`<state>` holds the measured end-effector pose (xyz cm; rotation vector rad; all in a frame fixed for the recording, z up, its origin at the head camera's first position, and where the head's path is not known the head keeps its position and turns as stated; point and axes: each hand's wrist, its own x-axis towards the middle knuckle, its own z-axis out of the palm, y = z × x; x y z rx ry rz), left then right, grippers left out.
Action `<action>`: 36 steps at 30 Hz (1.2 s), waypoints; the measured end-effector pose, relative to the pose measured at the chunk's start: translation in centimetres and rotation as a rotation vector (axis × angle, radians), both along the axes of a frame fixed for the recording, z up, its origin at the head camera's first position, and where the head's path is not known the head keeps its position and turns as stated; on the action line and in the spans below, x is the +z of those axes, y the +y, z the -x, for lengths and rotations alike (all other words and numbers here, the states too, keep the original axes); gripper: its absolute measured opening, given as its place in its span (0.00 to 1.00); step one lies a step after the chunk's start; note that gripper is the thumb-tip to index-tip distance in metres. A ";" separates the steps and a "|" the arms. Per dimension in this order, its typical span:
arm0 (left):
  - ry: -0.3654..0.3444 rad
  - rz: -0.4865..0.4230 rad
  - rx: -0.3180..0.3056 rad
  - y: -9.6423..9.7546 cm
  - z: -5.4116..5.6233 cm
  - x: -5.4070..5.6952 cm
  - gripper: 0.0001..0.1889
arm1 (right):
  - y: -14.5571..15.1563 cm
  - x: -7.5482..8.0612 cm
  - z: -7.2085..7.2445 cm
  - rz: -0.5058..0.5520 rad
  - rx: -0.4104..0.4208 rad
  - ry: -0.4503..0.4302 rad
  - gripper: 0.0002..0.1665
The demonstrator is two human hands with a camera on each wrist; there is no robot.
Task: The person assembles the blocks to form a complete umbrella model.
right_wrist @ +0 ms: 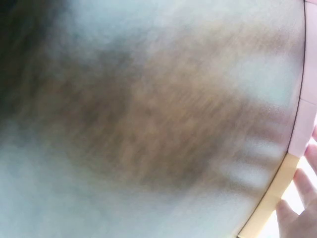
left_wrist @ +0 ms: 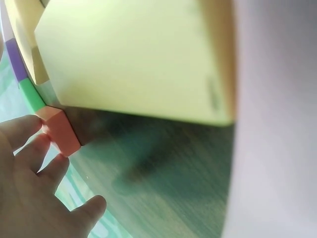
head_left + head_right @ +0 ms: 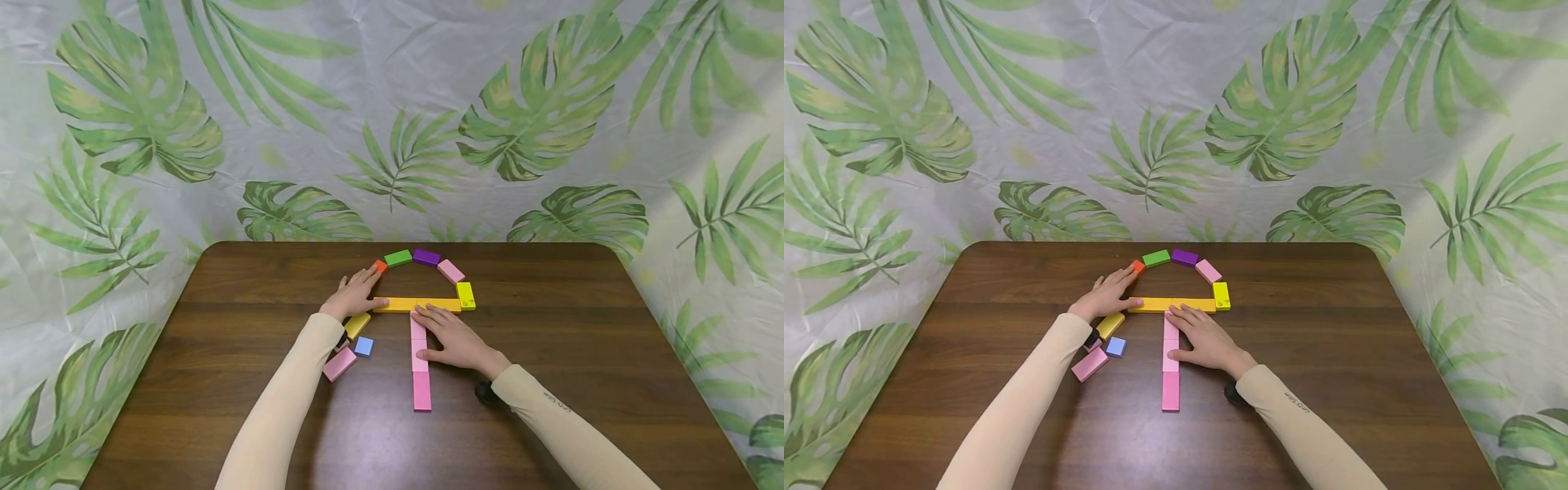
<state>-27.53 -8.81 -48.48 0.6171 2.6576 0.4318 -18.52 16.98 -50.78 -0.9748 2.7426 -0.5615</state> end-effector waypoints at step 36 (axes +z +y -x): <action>0.093 -0.180 -0.135 -5.2 -6.2 1.6 0.34 | -0.1 0.7 -0.2 0.010 -0.001 -0.019 0.48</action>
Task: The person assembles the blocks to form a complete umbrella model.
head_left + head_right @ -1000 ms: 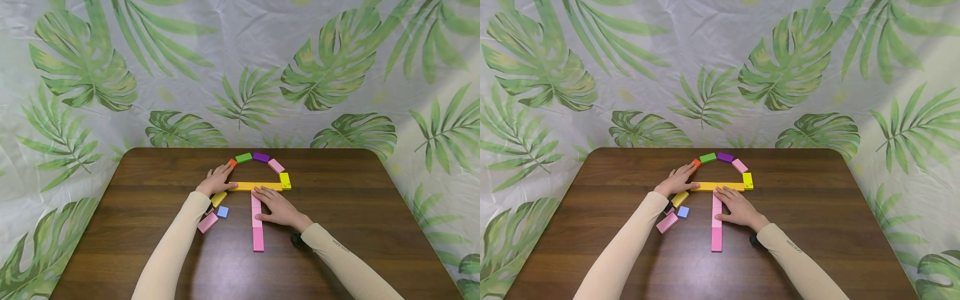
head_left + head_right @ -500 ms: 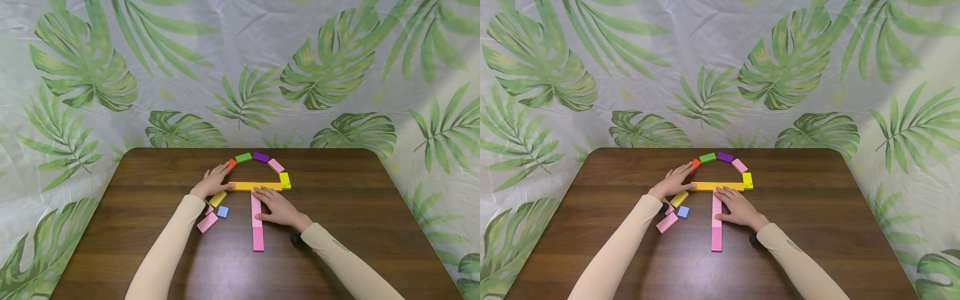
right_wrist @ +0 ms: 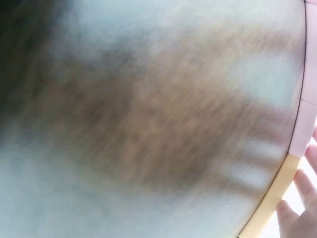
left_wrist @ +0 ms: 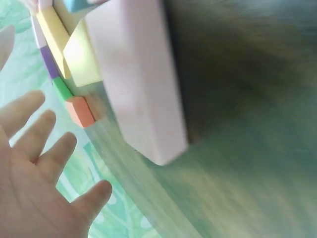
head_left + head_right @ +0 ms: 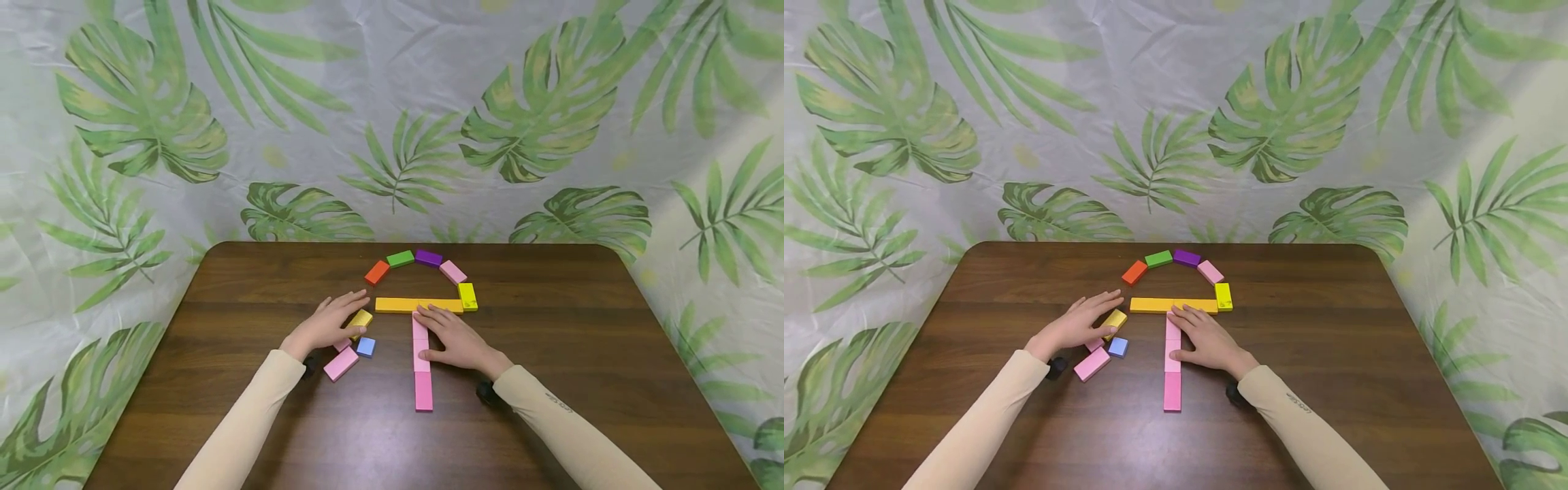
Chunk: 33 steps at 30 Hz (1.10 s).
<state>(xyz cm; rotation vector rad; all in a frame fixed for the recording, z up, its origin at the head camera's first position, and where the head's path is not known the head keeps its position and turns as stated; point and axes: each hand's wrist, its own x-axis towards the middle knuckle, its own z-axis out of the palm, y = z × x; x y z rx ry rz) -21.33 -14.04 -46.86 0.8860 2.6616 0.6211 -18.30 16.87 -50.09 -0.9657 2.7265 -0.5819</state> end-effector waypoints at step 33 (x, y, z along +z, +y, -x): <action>-0.052 0.044 0.047 -1.1 -1.6 -0.9 0.33 | 0.2 -0.2 0.2 -0.010 0.015 0.012 0.48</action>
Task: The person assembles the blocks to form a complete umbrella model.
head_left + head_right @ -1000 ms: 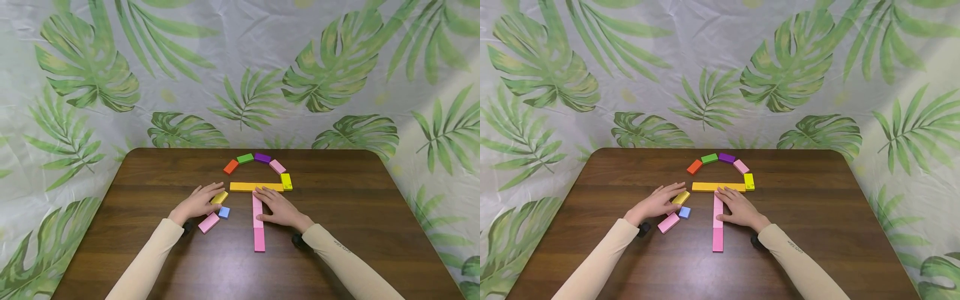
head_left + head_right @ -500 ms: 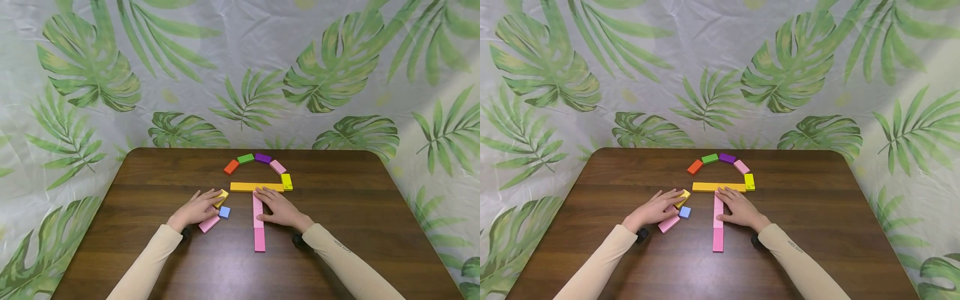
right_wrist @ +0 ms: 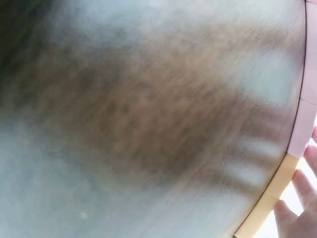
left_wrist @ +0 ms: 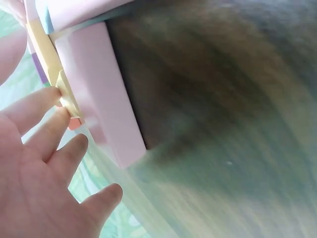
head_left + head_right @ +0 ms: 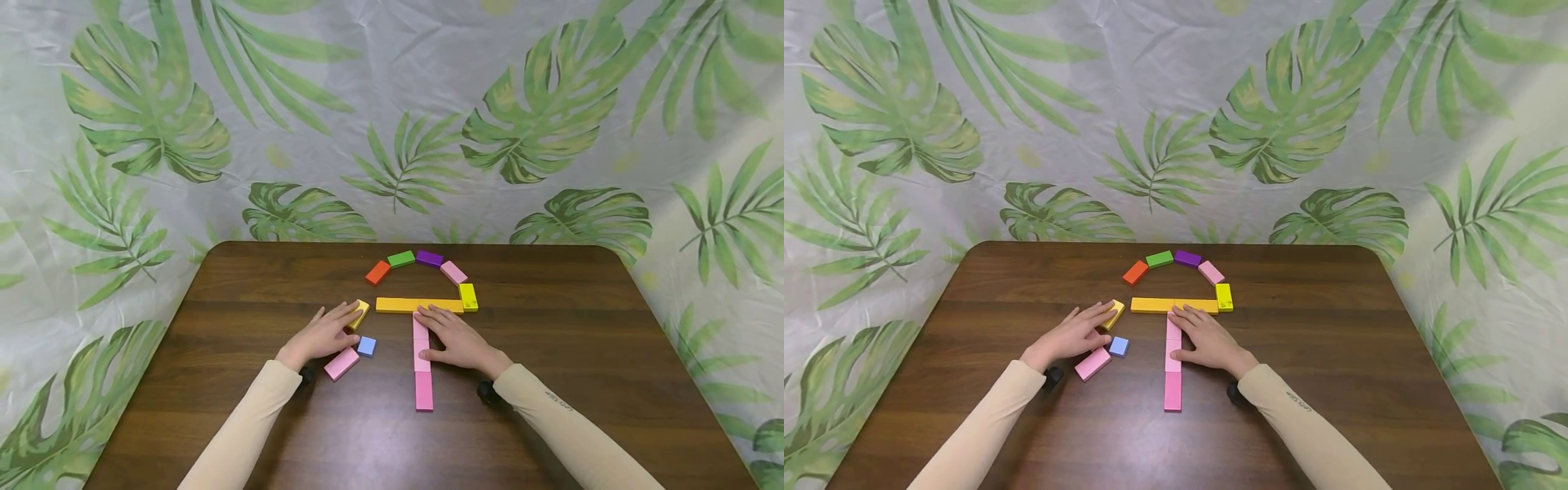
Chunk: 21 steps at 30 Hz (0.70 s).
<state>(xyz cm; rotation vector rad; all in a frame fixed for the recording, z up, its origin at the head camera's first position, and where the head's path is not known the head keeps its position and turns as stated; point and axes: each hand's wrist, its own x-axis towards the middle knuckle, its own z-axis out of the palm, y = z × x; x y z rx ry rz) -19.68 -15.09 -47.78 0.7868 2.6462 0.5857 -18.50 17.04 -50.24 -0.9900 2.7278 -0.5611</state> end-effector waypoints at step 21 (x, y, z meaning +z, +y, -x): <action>-0.029 0.006 0.033 2.0 2.3 -0.2 0.35 | -0.1 0.1 0.0 -0.009 -0.019 -0.029 0.48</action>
